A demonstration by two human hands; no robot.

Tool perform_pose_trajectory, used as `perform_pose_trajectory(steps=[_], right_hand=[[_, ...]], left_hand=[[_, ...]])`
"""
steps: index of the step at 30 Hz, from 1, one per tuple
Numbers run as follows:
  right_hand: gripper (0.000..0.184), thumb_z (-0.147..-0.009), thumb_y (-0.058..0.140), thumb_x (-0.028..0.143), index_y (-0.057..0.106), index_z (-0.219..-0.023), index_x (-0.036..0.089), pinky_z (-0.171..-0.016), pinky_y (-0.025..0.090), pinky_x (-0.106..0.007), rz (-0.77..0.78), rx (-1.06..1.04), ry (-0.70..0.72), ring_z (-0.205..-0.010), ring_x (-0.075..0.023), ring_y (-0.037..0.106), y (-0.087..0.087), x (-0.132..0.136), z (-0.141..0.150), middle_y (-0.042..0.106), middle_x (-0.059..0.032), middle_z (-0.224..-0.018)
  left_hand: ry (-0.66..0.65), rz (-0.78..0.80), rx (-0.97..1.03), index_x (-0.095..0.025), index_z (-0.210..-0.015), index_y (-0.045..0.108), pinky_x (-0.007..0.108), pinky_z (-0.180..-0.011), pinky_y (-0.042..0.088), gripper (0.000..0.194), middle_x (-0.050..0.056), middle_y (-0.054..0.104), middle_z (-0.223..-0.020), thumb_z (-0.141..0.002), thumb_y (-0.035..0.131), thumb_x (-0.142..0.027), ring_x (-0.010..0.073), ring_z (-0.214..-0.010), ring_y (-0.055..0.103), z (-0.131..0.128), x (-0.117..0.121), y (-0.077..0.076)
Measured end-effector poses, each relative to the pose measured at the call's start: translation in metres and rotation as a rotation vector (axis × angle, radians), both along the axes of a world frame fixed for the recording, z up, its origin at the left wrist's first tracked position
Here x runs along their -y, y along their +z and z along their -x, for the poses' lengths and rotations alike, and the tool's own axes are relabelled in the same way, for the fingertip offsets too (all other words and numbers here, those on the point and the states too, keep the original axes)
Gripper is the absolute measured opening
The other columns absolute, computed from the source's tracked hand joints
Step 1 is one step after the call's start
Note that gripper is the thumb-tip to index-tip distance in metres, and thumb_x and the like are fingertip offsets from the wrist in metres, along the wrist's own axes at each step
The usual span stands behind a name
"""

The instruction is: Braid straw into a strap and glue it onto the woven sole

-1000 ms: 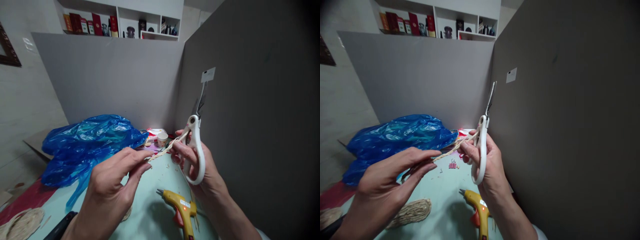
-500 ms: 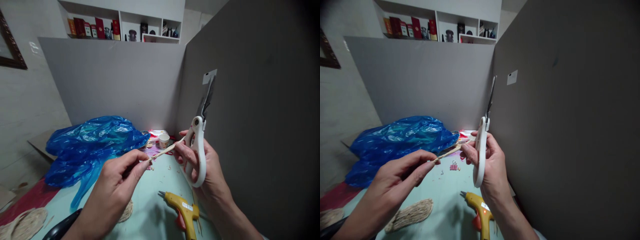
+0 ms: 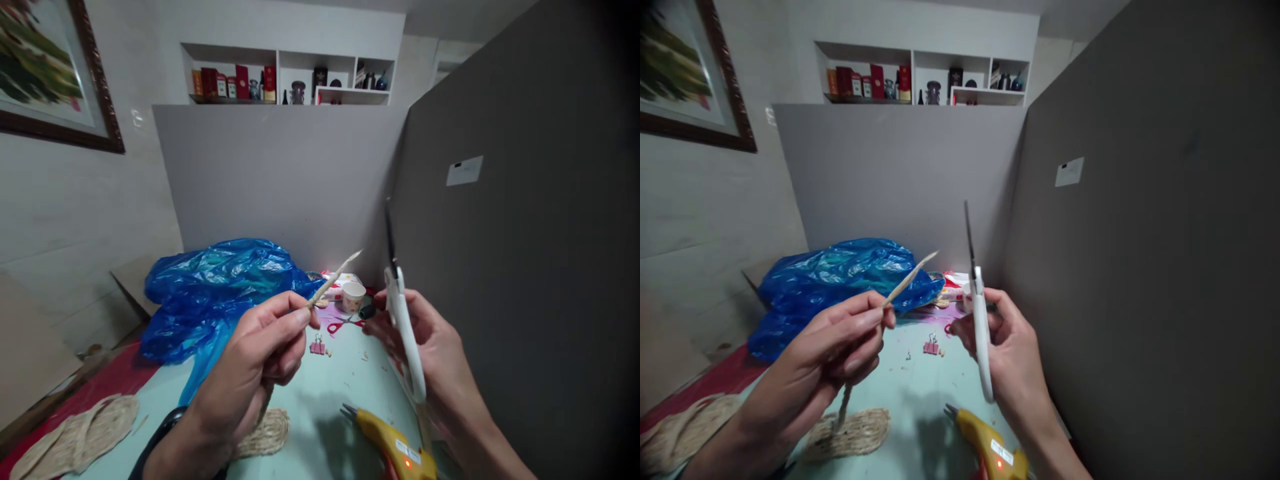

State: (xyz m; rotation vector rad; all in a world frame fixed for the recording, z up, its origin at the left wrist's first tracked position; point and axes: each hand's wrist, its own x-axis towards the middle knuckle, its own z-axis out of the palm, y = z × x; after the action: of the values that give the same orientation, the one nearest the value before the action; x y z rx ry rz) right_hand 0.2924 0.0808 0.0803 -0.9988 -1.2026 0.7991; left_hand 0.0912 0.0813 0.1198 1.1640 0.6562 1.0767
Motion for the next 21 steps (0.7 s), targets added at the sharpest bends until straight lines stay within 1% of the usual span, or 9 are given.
perform_pose_trajectory(steps=[2,4,7,9,11,13,15,18,21], right_hand=[[0.046,-0.069,0.083,0.035,0.057,-0.104,0.022,-0.052,0.046,-0.016,0.073,0.066,0.063,-0.063,-0.0127,0.058,-0.004,0.000,0.001,0.066,-0.0002,-0.075],[0.046,-0.070,0.081,0.034,0.058,-0.108,0.021,-0.051,0.045,-0.017,0.107,0.146,0.098,-0.064,-0.0142,0.060,-0.007,0.000,0.002,0.067,-0.0006,-0.074],[0.041,-0.073,0.076,0.036,0.061,-0.107,0.019,-0.054,0.047,-0.018,0.085,0.285,0.083,-0.068,-0.0161,0.062,-0.010,-0.003,0.001,0.066,-0.0013,-0.073],[0.038,-0.075,0.072,0.038,0.063,-0.106,0.017,-0.056,0.048,-0.020,0.077,0.350,0.070,-0.067,-0.0168,0.063,-0.012,-0.006,0.000,0.065,-0.0018,-0.072],[0.038,-0.076,0.070,0.038,0.062,-0.107,0.017,-0.056,0.048,-0.021,0.079,0.402,0.065,-0.066,-0.0167,0.062,-0.014,-0.009,-0.001,0.065,-0.0021,-0.072],[0.039,-0.079,0.068,0.040,0.062,-0.109,0.016,-0.053,0.046,-0.020,0.076,0.455,0.058,-0.063,-0.0160,0.060,-0.016,-0.011,-0.002,0.065,-0.0020,-0.072],[0.039,-0.081,0.066,0.043,0.062,-0.109,0.016,-0.053,0.045,-0.021,0.058,0.492,0.034,-0.063,-0.0158,0.060,-0.016,-0.012,-0.001,0.065,-0.0024,-0.073],[0.045,-0.078,0.070,0.047,0.061,-0.111,0.018,-0.066,0.050,-0.023,0.003,0.474,-0.013,-0.079,-0.0192,0.064,-0.013,-0.011,0.001,0.068,-0.0048,-0.089],[0.054,-0.075,0.075,0.045,0.056,-0.120,0.021,-0.078,0.052,-0.027,-0.011,0.489,0.022,-0.091,-0.0223,0.064,-0.009,-0.011,-0.002,0.066,-0.0055,-0.102]], left_hand=[[0.064,-0.018,0.022,-0.017,-0.083,0.062,0.020,-0.042,0.015,0.018,-0.010,0.029,-0.042,-0.090,0.057,-0.032,0.0055,-0.042,0.014,0.002,-0.003,0.000],[0.097,-0.045,0.019,-0.016,-0.083,0.065,0.020,-0.042,0.015,0.021,-0.010,0.030,-0.038,-0.092,0.055,-0.032,0.0049,-0.040,0.015,0.006,-0.006,0.000],[0.125,-0.037,0.039,-0.012,-0.076,0.066,0.019,-0.043,0.016,0.022,-0.005,0.046,-0.046,-0.089,0.057,-0.028,0.0024,-0.040,0.022,0.012,-0.010,0.001],[0.132,-0.018,0.092,-0.010,-0.072,0.066,0.017,-0.044,0.020,0.020,-0.001,0.052,-0.054,-0.085,0.060,-0.024,0.0020,-0.043,0.028,0.015,-0.012,0.002],[0.124,0.001,0.153,-0.008,-0.069,0.066,0.017,-0.045,0.022,0.021,-0.004,0.044,-0.051,-0.083,0.061,-0.023,0.0022,-0.044,0.025,0.017,-0.013,0.002],[0.112,0.021,0.191,-0.008,-0.067,0.066,0.017,-0.042,0.017,0.024,-0.008,0.030,-0.047,-0.085,0.060,-0.023,0.0022,-0.043,0.016,0.018,-0.014,0.001],[0.106,0.030,0.219,-0.008,-0.068,0.066,0.017,-0.040,0.012,0.025,-0.010,0.021,-0.048,-0.087,0.059,-0.023,0.0025,-0.043,0.010,0.020,-0.014,0.001],[0.127,0.029,0.247,-0.009,-0.072,0.066,0.017,-0.039,0.010,0.023,-0.010,0.022,-0.048,-0.088,0.057,-0.023,0.0029,-0.043,0.009,0.022,-0.015,0.003],[0.133,0.020,0.251,-0.010,-0.071,0.064,0.017,-0.039,0.010,0.023,-0.010,0.025,-0.046,-0.089,0.056,-0.022,0.0028,-0.042,0.010,0.024,-0.016,0.004]])
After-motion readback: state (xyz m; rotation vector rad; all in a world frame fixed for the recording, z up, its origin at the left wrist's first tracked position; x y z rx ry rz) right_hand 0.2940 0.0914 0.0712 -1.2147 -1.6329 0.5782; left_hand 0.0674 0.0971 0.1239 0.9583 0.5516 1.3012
